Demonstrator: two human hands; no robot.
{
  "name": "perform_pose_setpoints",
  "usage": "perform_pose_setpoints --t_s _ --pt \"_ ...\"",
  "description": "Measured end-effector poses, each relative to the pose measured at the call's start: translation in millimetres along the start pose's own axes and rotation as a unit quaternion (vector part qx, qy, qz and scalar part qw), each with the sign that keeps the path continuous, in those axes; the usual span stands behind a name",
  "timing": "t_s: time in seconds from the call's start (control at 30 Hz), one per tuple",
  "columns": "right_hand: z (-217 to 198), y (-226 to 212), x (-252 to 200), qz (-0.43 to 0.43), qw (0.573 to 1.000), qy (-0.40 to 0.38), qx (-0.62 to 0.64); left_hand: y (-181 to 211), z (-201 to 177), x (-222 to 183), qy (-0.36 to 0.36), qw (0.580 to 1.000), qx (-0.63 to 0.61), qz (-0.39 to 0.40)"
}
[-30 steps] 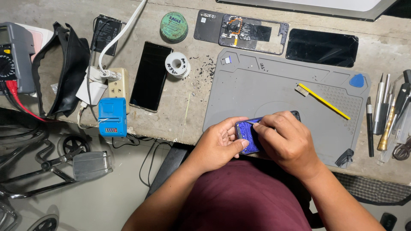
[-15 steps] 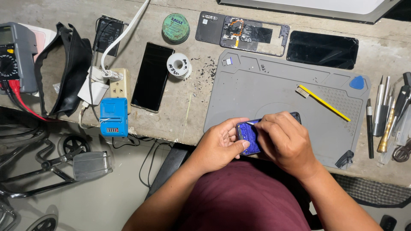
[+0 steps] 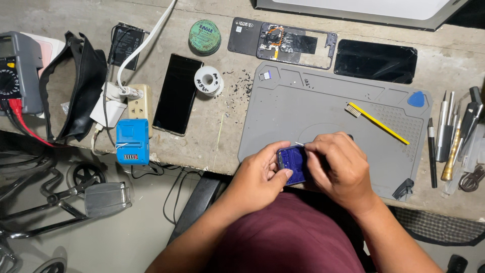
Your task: The person scrapes residue off the back of a smartphone using a metal tool and then brushes the surface with a small brush. The person works on a single device throughout the clip.
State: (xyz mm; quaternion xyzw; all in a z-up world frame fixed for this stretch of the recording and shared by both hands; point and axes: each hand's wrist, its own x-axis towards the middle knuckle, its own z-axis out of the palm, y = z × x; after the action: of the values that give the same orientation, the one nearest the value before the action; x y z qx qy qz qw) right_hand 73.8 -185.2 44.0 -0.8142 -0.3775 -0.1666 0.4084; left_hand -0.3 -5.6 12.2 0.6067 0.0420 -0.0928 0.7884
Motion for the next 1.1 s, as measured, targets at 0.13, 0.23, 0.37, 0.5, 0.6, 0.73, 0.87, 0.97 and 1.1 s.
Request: perform_pose_setpoints --t_s 0.13,0.23,0.37,0.5,0.6,0.73,0.87,0.97,1.1 --pt "-3.3 -0.3 1.4 0.026 0.999 0.023 0.009 30.6 1.7 -2.4 0.044 0.977 0.195 0.072" --pt "-5.0 0.6 0.3 0.038 0.999 0.032 0.008 42.4 2.2 2.1 0.060 0.938 0.324 0.111" --pt "-7.3 2.5 -1.1 0.045 0.998 0.046 0.017 43.8 2.4 7.5 0.069 0.898 0.412 0.136" --pt "-10.7 1.3 -0.6 0.058 0.997 0.047 0.020 41.6 3.4 8.9 0.074 0.899 0.413 0.127" --pt "-11.6 0.1 1.3 0.059 0.997 0.054 0.022 41.0 3.4 11.5 0.082 0.898 0.414 0.122" --pt "-16.2 -6.8 1.9 0.055 0.998 0.035 0.016 44.8 6.8 13.6 0.083 0.898 0.415 0.118" --pt "-18.8 -12.4 3.0 0.046 0.999 0.010 0.023 59.2 11.3 20.6 0.071 0.910 0.376 0.160" --pt "-20.6 -14.0 4.1 0.041 0.998 0.000 0.039 66.9 14.5 26.7 0.039 0.941 0.302 0.144" --pt "-22.8 -15.0 6.2 0.040 0.998 0.001 0.053 62.1 16.8 30.5 0.041 0.946 0.281 0.154"
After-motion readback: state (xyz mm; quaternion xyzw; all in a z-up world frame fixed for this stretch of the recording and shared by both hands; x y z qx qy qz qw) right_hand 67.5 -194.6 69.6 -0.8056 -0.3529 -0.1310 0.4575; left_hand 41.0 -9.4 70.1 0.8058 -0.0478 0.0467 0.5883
